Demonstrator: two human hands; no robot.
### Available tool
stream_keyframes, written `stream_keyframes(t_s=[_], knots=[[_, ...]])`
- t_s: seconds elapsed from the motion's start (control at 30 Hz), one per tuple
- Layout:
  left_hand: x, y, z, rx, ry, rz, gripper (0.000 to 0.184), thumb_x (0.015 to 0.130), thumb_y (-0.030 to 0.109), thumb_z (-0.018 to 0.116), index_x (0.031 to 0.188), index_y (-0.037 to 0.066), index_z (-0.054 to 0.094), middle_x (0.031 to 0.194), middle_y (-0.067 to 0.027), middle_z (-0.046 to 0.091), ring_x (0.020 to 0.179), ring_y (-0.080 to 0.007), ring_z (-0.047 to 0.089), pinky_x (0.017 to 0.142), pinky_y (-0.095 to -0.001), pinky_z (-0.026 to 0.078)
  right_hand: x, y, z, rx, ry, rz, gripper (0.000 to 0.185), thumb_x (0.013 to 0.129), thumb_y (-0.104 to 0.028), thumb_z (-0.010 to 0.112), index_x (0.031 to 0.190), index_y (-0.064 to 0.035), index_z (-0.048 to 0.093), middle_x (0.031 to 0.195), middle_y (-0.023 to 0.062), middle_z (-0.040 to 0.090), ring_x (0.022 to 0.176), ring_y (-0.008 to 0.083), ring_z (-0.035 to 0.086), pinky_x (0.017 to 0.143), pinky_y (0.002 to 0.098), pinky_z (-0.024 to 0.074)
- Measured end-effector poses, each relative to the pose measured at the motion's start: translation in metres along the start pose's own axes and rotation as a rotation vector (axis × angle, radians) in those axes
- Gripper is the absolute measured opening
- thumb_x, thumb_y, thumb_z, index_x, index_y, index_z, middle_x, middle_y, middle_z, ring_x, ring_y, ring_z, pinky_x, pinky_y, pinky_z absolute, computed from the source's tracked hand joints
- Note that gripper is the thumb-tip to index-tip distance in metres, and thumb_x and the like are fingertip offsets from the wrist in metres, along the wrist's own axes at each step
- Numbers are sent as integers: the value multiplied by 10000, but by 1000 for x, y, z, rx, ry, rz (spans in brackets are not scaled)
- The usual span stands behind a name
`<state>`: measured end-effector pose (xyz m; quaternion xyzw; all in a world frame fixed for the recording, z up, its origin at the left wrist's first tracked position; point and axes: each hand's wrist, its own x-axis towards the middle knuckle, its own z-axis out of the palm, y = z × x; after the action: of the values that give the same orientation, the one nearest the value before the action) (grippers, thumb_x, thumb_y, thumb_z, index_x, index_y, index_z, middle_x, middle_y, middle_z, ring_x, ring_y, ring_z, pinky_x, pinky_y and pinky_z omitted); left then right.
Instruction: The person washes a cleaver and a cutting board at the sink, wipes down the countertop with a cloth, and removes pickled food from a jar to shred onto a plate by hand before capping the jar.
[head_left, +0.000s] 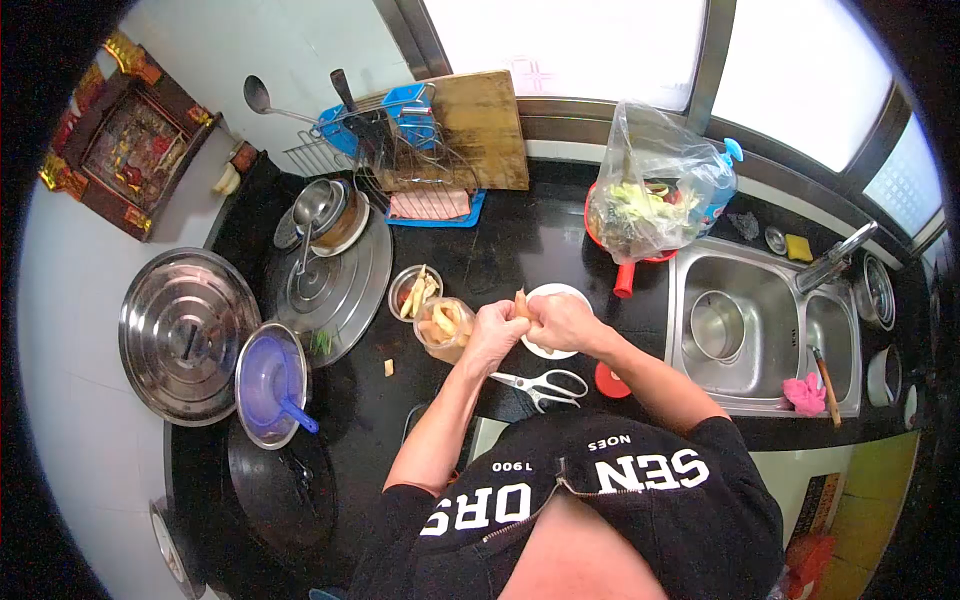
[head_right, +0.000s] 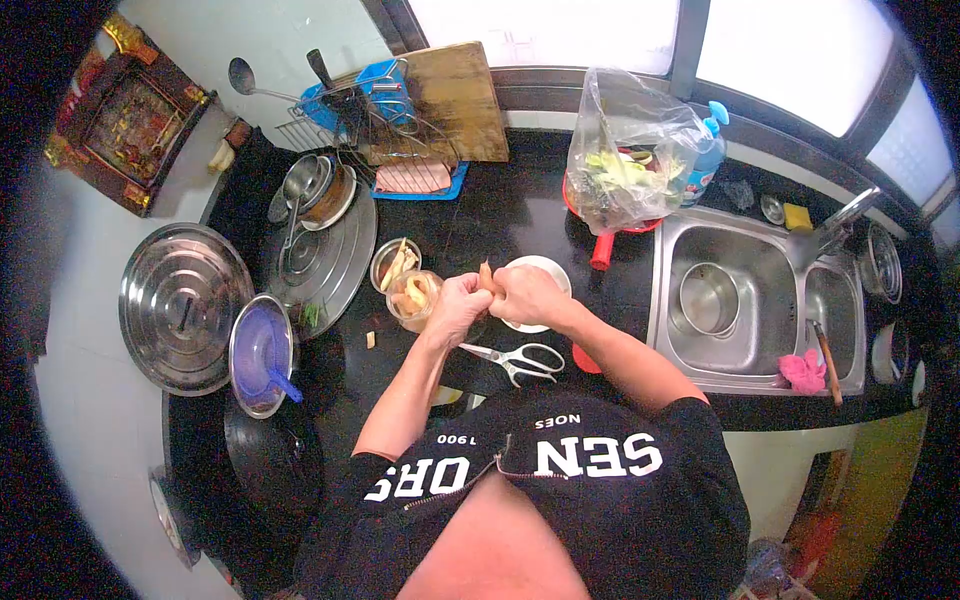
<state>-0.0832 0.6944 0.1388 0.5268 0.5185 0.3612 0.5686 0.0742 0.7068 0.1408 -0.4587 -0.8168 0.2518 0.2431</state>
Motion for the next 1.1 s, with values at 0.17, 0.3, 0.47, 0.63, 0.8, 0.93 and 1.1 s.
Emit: stream_keyframes(t_s=[0.17, 0.3, 0.47, 0.63, 0.8, 0.93, 1.1], knots=[[2, 1, -5, -150, -98, -56, 31, 735, 40, 537, 748, 36, 565, 654, 9, 547, 525, -61, 455, 477, -190, 338, 4, 18, -2, 333, -73, 43, 244, 672, -208, 566, 684, 34, 599, 603, 172, 585, 571, 275, 593, 554, 383, 463], [5, -3, -5, -296, -146, -64, 51, 759, 32, 540, 800, 21, 568, 660, -6, 560, 516, -74, 466, 478, -193, 359, 2, 34, 9, 898, -134, 149, 168, 687, -143, 550, 716, 4, 625, 618, 38, 588, 545, 125, 546, 501, 280, 428], [7, -8, -2, -562, -203, -111, 87, 803, 21, 525, 874, -11, 561, 729, -51, 586, 565, -105, 498, 532, -221, 405, -2, 45, 17, 1224, -218, 321, 154, 689, -107, 533, 770, -15, 627, 667, 21, 598, 530, 94, 525, 469, 234, 403], [9, -13, 4, -677, -224, -94, 90, 814, 32, 522, 882, -18, 554, 751, -61, 576, 604, -119, 501, 576, -249, 418, -8, 32, 22, 1551, -74, 351, 170, 700, -81, 506, 816, -9, 608, 665, 28, 580, 489, 68, 473, 426, 217, 367], [6, -12, 1, -733, -166, -56, 95, 828, 52, 525, 896, -7, 557, 748, -69, 575, 582, -130, 487, 564, -260, 416, -8, 71, 32, 1654, 96, 360, 92, 784, -120, 544, 764, -33, 566, 647, 15, 546, 472, 41, 426, 411, 176, 318], [3, -6, -11, -624, -79, -12, 88, 844, 78, 548, 887, 6, 573, 729, -42, 583, 561, -98, 508, 541, -237, 454, -18, 85, 8, 1511, 66, 424, 104, 825, -156, 535, 815, -59, 569, 643, -16, 494, 459, 34, 355, 389, 194, 253], [6, -3, -6, -549, -47, -85, 175, 849, 86, 551, 992, -6, 593, 734, -30, 606, 571, -92, 545, 556, -226, 491, -20, 60, 3, 1339, 27, 387, 155, 815, -123, 458, 854, -41, 583, 691, 9, 537, 511, 62, 432, 417, 206, 313]])
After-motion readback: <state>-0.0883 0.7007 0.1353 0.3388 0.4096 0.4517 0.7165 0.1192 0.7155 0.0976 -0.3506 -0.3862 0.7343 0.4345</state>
